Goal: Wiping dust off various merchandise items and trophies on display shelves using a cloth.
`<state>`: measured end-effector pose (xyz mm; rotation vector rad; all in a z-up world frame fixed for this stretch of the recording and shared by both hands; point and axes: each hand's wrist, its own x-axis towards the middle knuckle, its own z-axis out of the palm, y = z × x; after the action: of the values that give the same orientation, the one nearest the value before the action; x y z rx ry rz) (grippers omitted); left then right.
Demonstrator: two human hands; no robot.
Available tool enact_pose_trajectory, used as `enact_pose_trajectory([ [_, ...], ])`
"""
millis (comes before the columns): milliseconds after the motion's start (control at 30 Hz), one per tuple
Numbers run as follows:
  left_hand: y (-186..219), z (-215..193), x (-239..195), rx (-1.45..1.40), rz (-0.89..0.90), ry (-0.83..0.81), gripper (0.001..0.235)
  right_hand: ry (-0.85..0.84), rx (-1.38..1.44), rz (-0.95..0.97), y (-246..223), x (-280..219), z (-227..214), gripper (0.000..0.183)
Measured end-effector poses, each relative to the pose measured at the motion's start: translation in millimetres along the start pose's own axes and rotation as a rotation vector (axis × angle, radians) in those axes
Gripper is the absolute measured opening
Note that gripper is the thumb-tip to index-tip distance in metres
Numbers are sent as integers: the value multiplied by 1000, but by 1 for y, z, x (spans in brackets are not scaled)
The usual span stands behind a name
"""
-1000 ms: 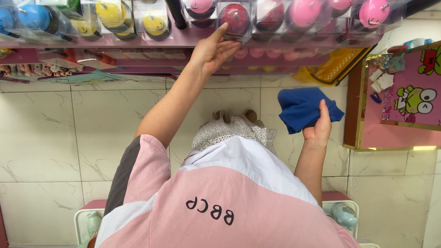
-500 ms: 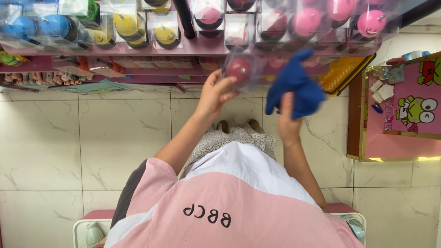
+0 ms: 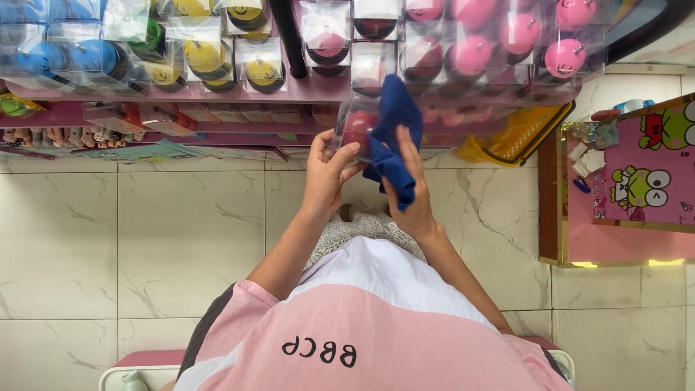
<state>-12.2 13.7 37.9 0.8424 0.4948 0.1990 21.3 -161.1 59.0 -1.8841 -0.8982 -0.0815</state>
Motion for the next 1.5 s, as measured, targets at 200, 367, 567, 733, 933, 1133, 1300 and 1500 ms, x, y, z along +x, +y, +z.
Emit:
enact_pose_trajectory([
  [200, -1, 10, -9, -159, -116, -162, 46, 426, 713, 502, 55, -24, -8, 54],
  [367, -13, 32, -26, -219, -242, -279, 50, 439, 1220, 551, 44, -4, -19, 61],
  [567, -26, 31, -26, -189, -243, -249, 54, 473, 1405, 692, 45, -14, -10, 56],
  [733, -36, 33, -25, -174, -284, -272, 59, 539, 1482, 782, 80, -32, -21, 50],
  [933, -41, 44, -28, -148, -333, -314, 65, 495, 1590, 646, 65, -24, -35, 51],
  [1133, -35, 42, -21, -208, -291, -286, 57, 489, 1437, 754, 79, -34, -30, 45],
  [1300, -30, 27, 6, -279, -228, -260, 48, 539, 1371, 825, 69, -34, -33, 41],
  [1500, -9, 19, 45, -382, -206, -174, 43, 572, 1138, 694, 74, -44, -46, 40],
])
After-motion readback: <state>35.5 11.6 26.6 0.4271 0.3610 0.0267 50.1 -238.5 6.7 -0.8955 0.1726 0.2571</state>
